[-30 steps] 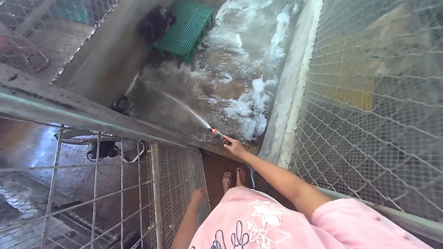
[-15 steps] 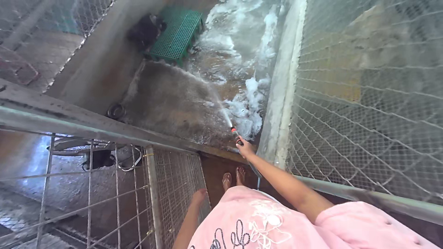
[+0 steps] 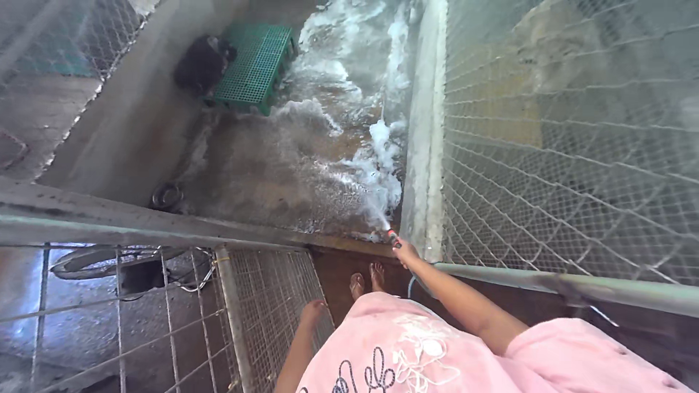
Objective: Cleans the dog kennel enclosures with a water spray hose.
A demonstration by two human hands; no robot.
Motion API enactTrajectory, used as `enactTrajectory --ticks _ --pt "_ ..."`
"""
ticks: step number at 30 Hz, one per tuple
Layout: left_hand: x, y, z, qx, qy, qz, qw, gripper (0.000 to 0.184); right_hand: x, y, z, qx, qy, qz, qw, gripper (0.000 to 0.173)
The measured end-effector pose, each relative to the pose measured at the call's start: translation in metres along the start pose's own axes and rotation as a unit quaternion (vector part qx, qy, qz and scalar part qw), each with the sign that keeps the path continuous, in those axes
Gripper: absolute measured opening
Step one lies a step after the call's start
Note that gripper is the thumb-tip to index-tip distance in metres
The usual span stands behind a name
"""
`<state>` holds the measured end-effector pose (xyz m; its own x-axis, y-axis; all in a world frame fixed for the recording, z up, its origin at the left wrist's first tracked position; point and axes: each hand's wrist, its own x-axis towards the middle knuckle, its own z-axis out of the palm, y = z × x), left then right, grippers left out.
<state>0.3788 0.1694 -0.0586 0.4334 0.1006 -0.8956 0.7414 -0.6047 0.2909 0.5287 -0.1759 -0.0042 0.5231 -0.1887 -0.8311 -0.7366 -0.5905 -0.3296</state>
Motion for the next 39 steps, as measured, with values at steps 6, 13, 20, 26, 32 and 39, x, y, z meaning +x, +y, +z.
enactTrajectory --ticks 6,13,20,26,32,39 --pt "0.007 0.002 -0.002 -0.045 0.004 -0.004 0.999 0.036 -0.003 0.016 -0.008 0.038 0.031 0.033 0.998 0.057" --pt "0.01 -0.001 -0.014 -0.059 0.02 -0.003 0.998 0.035 -0.022 -0.016 0.02 0.006 -0.034 -0.08 0.996 0.059" --pt "0.014 0.0 -0.012 -0.045 0.021 0.007 0.999 0.036 -0.009 -0.018 -0.02 0.08 0.079 -0.049 0.992 0.059" --pt "0.012 -0.005 -0.014 -0.041 0.019 0.005 0.999 0.036 -0.017 -0.033 -0.018 0.062 0.029 -0.113 0.991 0.059" --pt "0.015 -0.01 -0.017 -0.044 0.031 0.0 0.999 0.035 -0.012 -0.036 -0.044 0.128 0.107 -0.101 0.981 0.058" --pt "0.021 -0.022 -0.02 -0.033 0.03 0.004 0.999 0.036 -0.013 -0.054 -0.053 0.064 0.1 -0.134 0.984 0.057"
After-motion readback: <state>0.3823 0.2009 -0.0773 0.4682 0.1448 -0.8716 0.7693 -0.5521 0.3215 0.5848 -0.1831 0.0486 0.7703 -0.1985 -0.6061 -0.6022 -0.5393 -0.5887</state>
